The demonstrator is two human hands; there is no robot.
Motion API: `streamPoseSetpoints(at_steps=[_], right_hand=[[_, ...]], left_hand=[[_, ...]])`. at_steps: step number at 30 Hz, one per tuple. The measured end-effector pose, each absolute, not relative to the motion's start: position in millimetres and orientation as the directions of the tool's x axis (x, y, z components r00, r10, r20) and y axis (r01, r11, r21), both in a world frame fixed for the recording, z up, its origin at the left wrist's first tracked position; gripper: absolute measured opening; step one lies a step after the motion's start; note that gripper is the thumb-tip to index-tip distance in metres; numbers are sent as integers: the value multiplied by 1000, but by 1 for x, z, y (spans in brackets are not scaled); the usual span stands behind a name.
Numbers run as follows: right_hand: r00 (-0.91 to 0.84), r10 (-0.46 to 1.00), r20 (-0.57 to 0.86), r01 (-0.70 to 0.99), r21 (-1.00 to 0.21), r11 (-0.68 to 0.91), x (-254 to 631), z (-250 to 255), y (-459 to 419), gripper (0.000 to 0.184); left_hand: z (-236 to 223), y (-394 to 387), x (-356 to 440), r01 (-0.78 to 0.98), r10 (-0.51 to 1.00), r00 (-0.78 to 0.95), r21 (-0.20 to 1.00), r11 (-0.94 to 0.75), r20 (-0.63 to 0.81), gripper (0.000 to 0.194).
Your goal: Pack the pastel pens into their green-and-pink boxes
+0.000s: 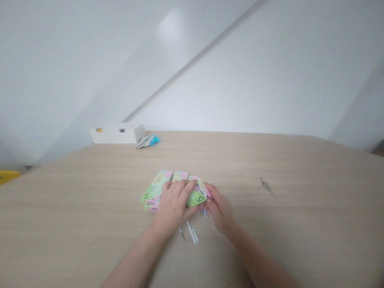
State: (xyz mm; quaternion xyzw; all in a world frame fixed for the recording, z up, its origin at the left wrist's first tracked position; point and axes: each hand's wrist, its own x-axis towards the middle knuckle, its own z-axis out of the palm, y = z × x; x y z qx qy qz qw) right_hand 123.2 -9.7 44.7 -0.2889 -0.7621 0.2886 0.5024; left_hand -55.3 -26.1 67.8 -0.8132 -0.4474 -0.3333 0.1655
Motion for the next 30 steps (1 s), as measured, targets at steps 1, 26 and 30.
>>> streamPoseSetpoints(at_steps=[1, 26, 30], right_hand=[[-329, 742, 584, 143, -746, 651, 123, 45, -10, 36], [-276, 775, 568, 201, -755, 625, 118, 41, -6, 35], [-239, 794, 559, 277, -745, 607, 116, 40, -4, 34]], left_hand=[[68, -26, -55, 839, 622, 374, 34, -543, 688, 56], [64, -22, -54, 846, 696, 390, 64, -529, 603, 55], [59, -21, -55, 837, 664, 385, 61, -544, 641, 66]])
